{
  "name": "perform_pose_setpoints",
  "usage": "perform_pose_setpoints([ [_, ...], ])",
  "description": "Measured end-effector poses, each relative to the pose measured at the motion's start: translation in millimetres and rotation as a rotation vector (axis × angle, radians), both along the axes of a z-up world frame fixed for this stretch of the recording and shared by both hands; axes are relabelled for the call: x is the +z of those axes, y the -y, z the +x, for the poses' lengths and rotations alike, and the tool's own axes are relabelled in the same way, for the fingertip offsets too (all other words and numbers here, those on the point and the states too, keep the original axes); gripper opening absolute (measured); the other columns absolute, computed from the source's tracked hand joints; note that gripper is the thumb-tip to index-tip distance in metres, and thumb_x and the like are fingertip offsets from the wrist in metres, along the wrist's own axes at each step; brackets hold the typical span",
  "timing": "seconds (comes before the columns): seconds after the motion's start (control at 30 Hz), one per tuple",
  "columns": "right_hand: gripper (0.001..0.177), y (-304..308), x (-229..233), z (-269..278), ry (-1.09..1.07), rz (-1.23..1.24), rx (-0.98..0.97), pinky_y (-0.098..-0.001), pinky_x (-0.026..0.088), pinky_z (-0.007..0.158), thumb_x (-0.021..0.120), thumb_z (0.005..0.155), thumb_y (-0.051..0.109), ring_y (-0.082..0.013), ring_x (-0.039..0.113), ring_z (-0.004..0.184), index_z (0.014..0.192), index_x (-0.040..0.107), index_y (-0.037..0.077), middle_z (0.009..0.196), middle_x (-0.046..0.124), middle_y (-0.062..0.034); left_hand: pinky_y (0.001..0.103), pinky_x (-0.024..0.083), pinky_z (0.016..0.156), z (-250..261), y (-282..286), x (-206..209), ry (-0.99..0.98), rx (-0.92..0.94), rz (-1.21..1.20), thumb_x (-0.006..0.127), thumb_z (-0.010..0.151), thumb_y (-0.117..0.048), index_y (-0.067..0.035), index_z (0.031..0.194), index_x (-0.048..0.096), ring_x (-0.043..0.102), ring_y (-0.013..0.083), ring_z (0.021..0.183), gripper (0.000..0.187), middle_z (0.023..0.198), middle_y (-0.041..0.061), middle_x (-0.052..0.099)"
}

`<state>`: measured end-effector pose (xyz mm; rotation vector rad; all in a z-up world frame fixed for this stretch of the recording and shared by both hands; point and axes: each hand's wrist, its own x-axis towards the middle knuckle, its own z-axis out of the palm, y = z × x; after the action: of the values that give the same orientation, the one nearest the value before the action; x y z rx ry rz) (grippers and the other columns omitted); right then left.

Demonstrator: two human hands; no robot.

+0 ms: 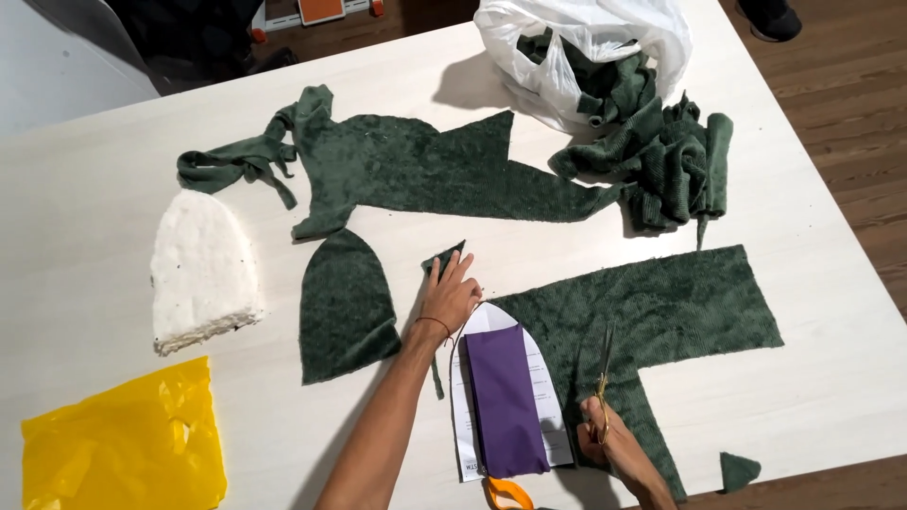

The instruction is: Cutting fabric pieces following the outline of a paper template using scissors.

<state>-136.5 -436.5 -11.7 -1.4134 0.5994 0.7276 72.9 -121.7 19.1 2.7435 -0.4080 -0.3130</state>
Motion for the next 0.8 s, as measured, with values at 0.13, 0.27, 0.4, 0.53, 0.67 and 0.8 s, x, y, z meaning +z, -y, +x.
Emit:
perform_pose_setpoints([
  [0.13, 0.057, -1, 9, -1, 0.024, -0.002, 0.023, -0.0295, 0.021, 0.043, 0.041, 0.094, 0.068, -0.0101, 0.028, 0.046, 0.095, 0.047, 0.012, 0.054, 0.036, 0.0017, 0.058, 0.003, 0.127, -10, 0, -3, 0.058, -0.036, -0.003, 0.07, 0.094, -0.022, -0.016, 0.102, 0.074, 0.017, 0.0321, 0.156, 0.011, 0.164, 0.011, 0.033],
  [0.27, 0.055, 2, 2, -2, 0.059, 0.036, -0.011, -0.0299, 0.023, 0.041, 0.041, 0.096, 0.067, -0.0109, 0.029, 0.044, 0.091, 0.044, 0.013, 0.052, 0.035, 0.0002, 0.058, 0.007, 0.127, -26, 4, 6, 0.103, -0.079, -0.046, 0.076, 0.087, -0.026, -0.018, 0.113, 0.072, 0.021, 0.0311, 0.154, 0.028, 0.161, 0.01, 0.036],
  [0.4, 0.048, 1, 8, -4, 0.073, 0.042, -0.047, -0.0297, 0.023, 0.041, 0.042, 0.1, 0.06, -0.0107, 0.031, 0.044, 0.09, 0.044, 0.012, 0.054, 0.036, 0.0009, 0.055, 0.009, 0.129, -34, 2, -2, 0.128, 0.011, -0.137, 0.079, 0.085, -0.029, -0.016, 0.119, 0.07, 0.025, 0.0303, 0.154, 0.037, 0.159, 0.01, 0.039],
  [0.53, 0.038, 4, 14, -8, 0.122, -0.009, -0.049, -0.031, 0.025, 0.041, 0.051, 0.101, 0.045, -0.0122, 0.035, 0.044, 0.091, 0.043, 0.01, 0.055, 0.04, -0.0002, 0.054, 0.009, 0.127, -37, -11, 16, 0.093, 0.083, -0.123, 0.075, 0.088, -0.032, -0.016, 0.124, 0.067, 0.024, 0.0292, 0.153, 0.039, 0.159, 0.01, 0.037],
  [0.67, 0.025, 23, 4, -16, 0.205, -0.121, -0.069, -0.0301, 0.031, 0.045, 0.053, 0.101, 0.028, -0.0133, 0.044, 0.049, 0.117, 0.054, 0.009, 0.058, 0.05, -0.0018, 0.05, 0.018, 0.126, -32, -32, -15, 0.2, 0.114, -0.075, 0.068, 0.095, -0.031, -0.018, 0.137, 0.061, 0.027, 0.0286, 0.152, 0.045, 0.161, 0.009, 0.037],
  [0.8, 0.035, 32, 28, -18, 0.333, -0.575, 0.105, -0.0329, 0.047, 0.055, 0.057, 0.101, 0.025, -0.0181, 0.063, 0.055, 0.132, 0.055, 0.008, 0.061, 0.067, -0.0099, 0.046, 0.031, 0.12, -18, -52, -36, 0.244, 0.05, -0.018, 0.062, 0.098, -0.025, -0.021, 0.151, 0.052, 0.031, 0.0299, 0.149, 0.054, 0.162, 0.009, 0.038],
])
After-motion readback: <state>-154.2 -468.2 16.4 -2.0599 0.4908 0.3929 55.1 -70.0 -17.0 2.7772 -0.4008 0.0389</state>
